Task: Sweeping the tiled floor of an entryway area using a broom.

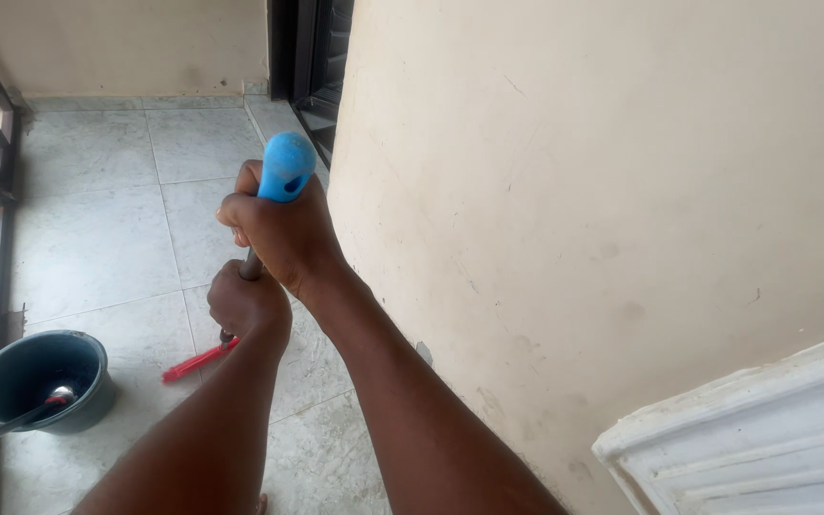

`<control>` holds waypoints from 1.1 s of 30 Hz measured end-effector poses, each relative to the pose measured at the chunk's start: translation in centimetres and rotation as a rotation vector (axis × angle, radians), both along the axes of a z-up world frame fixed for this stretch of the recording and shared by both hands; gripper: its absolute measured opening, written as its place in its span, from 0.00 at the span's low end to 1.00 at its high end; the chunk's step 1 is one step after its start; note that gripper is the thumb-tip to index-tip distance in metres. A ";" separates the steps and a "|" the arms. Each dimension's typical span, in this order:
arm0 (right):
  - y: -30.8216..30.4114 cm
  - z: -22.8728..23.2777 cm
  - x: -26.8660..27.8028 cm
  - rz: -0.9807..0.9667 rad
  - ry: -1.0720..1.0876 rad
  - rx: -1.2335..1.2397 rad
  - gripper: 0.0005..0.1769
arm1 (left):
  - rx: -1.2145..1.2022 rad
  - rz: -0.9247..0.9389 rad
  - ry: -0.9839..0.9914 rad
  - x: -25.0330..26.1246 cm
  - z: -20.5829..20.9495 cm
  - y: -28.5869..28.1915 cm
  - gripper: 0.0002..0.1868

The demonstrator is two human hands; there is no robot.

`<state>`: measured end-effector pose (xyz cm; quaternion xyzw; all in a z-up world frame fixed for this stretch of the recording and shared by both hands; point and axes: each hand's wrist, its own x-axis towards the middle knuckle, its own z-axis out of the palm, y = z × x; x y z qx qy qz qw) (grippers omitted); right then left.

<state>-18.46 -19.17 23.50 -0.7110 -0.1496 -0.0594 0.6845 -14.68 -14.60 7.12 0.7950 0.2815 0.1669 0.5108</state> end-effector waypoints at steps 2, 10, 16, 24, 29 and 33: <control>0.3 0.6 -0.5 0.001 -0.009 -0.003 0.12 | -0.129 0.012 0.004 -0.8 1.9 0.3 0.13; 1.3 -0.3 2.5 -0.038 -0.106 -0.203 0.08 | -0.096 -0.049 -0.011 4.5 3.6 1.0 0.17; 1.2 -1.4 9.7 -0.055 -0.206 -0.232 0.08 | -0.012 -0.098 -0.161 15.0 -0.3 0.9 0.18; 0.4 -5.0 20.0 -0.117 -0.370 -0.377 0.10 | -0.351 -0.398 -0.265 29.0 -9.8 1.1 0.19; -0.8 -7.6 24.7 -0.114 -0.303 -0.346 0.10 | -0.669 -0.542 -0.298 34.8 -15.0 0.4 0.20; -2.3 -10.6 25.7 -0.180 -0.107 -0.348 0.09 | -0.922 -0.645 -0.311 36.6 -18.5 -0.1 0.21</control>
